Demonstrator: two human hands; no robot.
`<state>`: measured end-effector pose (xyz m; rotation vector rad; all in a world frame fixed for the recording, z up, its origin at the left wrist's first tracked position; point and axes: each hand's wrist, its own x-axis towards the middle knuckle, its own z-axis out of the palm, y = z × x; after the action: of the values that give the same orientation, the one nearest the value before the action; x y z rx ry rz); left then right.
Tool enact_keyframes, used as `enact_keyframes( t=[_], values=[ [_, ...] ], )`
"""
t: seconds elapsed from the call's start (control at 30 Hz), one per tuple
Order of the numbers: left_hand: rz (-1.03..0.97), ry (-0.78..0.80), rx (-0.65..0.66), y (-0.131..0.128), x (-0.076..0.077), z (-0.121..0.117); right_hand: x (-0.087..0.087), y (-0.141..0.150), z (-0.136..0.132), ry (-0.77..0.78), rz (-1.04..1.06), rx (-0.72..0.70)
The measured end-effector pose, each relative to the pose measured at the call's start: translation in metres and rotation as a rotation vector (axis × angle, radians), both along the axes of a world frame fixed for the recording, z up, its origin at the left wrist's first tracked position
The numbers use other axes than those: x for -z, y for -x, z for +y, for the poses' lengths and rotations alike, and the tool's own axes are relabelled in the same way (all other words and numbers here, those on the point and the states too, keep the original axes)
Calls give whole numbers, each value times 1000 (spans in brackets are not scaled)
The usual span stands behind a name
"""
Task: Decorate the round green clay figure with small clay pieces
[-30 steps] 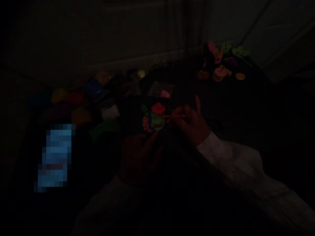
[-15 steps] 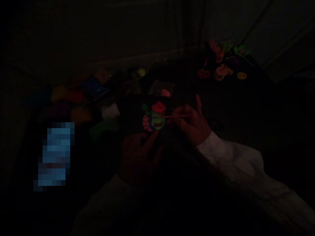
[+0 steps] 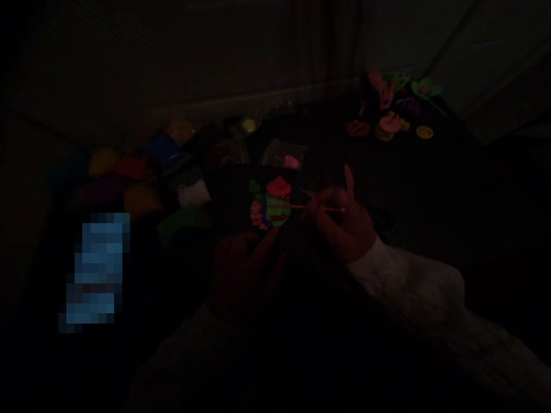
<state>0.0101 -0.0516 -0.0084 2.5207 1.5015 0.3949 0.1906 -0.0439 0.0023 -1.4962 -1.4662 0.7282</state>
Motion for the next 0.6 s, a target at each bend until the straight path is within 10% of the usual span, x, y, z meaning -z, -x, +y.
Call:
enact_keyframes(
  t=[0.6],
  values=[
    [-4, 20, -11, -1, -1, 0, 1, 6, -12, -233, -536, -144]
  ],
)
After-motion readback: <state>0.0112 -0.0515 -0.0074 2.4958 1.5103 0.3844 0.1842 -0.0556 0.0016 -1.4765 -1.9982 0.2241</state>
